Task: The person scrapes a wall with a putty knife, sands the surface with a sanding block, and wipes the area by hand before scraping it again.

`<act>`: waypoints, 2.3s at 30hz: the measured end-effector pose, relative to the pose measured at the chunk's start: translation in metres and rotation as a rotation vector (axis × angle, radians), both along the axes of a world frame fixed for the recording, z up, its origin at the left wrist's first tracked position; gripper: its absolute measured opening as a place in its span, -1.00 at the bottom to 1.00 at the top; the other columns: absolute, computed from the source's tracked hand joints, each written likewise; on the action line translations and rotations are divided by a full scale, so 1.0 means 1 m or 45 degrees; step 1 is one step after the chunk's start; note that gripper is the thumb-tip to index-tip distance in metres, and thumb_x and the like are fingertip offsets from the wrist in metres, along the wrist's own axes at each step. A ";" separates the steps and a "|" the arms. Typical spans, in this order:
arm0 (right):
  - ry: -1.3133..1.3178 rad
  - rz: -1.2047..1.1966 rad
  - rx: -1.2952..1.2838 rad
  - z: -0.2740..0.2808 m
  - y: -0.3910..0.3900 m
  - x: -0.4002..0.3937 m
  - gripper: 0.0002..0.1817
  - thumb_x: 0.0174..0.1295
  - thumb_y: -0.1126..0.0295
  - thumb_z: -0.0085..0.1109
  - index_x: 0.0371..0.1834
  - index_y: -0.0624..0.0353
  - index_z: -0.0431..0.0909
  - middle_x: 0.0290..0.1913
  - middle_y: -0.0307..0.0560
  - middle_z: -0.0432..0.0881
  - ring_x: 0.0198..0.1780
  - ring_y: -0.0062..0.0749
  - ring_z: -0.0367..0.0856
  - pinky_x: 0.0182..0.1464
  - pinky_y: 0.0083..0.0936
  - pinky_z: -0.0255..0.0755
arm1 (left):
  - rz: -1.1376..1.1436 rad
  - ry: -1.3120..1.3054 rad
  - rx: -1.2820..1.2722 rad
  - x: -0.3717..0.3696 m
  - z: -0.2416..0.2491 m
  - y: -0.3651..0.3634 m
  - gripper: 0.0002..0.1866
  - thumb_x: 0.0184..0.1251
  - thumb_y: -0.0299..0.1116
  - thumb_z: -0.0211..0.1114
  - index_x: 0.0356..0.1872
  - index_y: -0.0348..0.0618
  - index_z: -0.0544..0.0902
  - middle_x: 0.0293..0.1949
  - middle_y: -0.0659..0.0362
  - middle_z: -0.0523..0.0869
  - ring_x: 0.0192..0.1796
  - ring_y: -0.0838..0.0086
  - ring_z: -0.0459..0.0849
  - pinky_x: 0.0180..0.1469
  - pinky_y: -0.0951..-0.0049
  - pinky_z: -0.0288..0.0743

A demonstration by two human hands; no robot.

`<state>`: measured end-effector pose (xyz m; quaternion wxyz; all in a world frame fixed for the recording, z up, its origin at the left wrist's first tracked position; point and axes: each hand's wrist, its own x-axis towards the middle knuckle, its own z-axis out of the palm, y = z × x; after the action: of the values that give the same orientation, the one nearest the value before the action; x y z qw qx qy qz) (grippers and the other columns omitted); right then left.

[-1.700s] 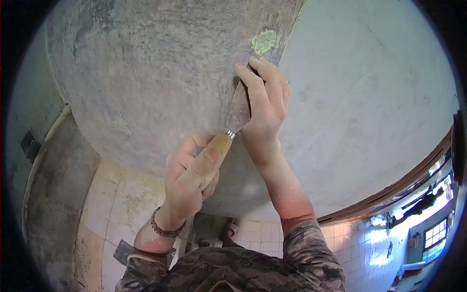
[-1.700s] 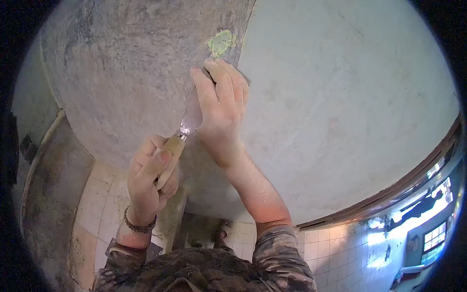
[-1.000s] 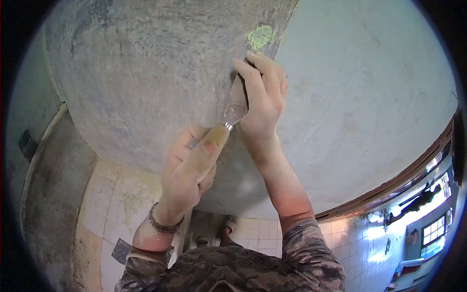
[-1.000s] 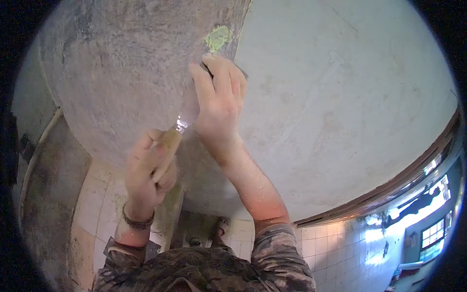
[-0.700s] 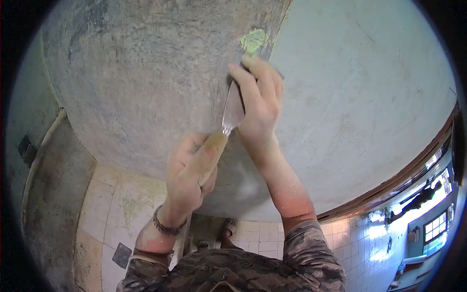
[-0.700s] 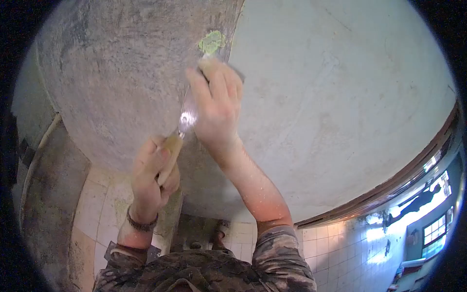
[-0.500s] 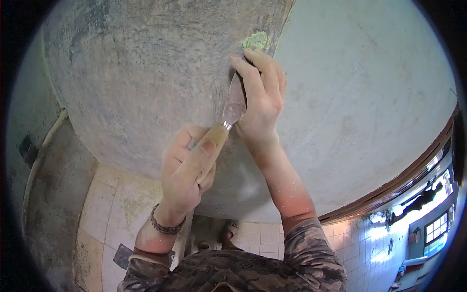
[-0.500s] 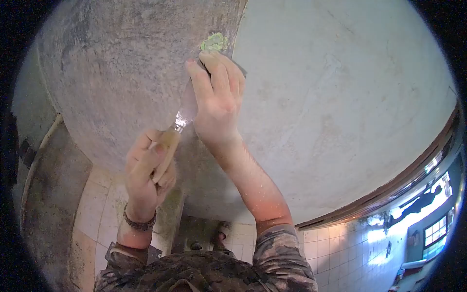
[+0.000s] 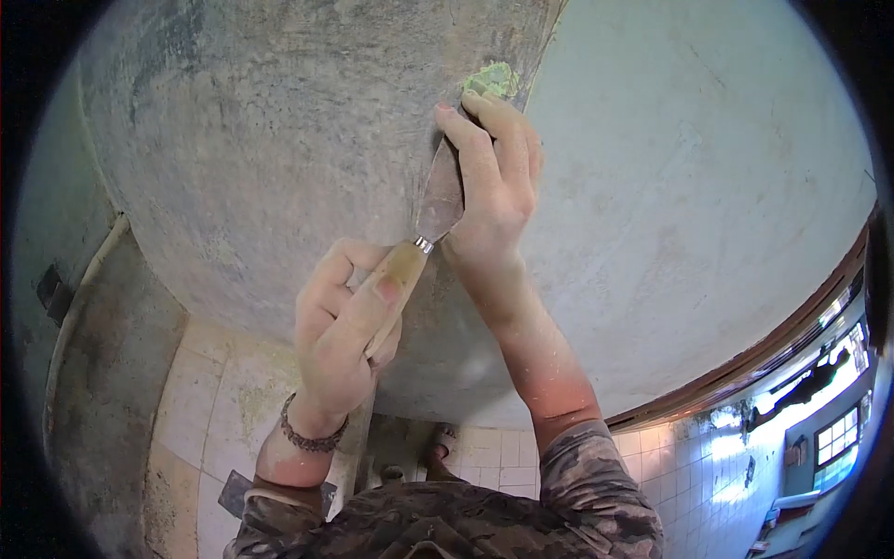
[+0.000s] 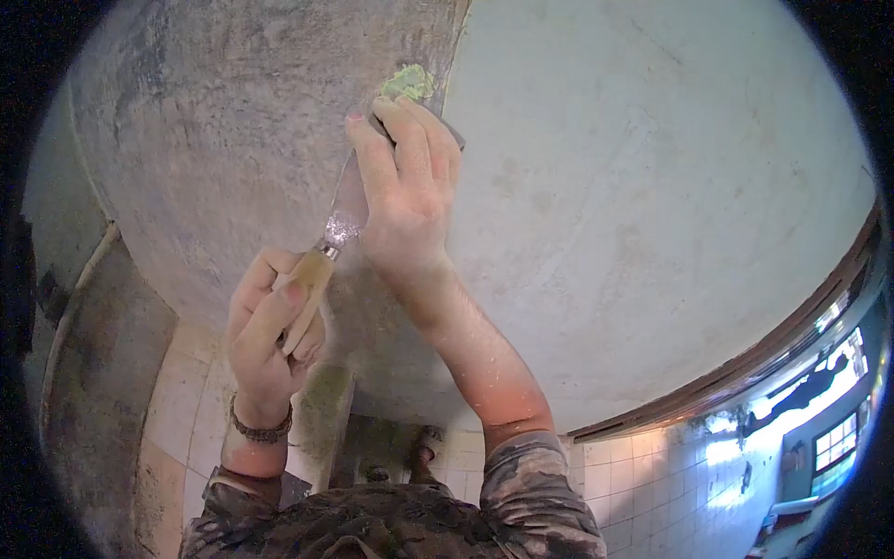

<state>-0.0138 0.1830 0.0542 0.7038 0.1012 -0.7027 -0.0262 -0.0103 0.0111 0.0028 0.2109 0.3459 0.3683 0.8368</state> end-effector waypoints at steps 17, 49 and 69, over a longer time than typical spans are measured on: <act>-0.001 -0.011 -0.016 -0.005 -0.001 -0.005 -0.67 0.04 0.54 0.15 -0.07 0.25 0.65 0.06 0.08 0.56 0.20 0.02 0.48 0.24 -0.15 0.31 | -0.010 -0.042 -0.051 -0.007 0.000 -0.003 -0.75 0.52 -0.31 0.12 -0.03 -0.34 0.51 -0.65 0.39 0.44 -0.72 0.82 0.22 -0.68 0.70 0.02; -0.005 -0.094 -0.094 -0.008 -0.015 -0.001 -0.73 0.11 0.58 0.22 -0.08 0.26 0.65 0.03 0.13 0.57 0.10 -0.02 0.53 0.20 -0.27 0.35 | -0.003 -0.001 -0.106 -0.012 0.008 -0.015 -0.73 0.49 -0.30 0.19 -0.04 -0.35 0.54 -0.64 0.39 0.46 -0.70 0.82 0.24 -0.68 0.69 0.02; -0.002 -0.134 -0.098 -0.007 -0.010 -0.002 -0.72 0.15 0.57 0.22 -0.04 0.26 0.65 0.05 0.12 0.54 0.10 -0.03 0.49 0.19 -0.24 0.34 | -0.083 0.000 -0.108 -0.023 0.012 -0.014 -0.75 0.50 -0.27 0.21 -0.08 -0.29 0.55 -0.65 0.45 0.42 -0.73 0.85 0.17 -0.70 0.69 -0.05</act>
<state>-0.0162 0.1729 0.0476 0.7041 0.0372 -0.7082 -0.0361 -0.0331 -0.0032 0.0144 0.2525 0.3484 0.3919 0.8132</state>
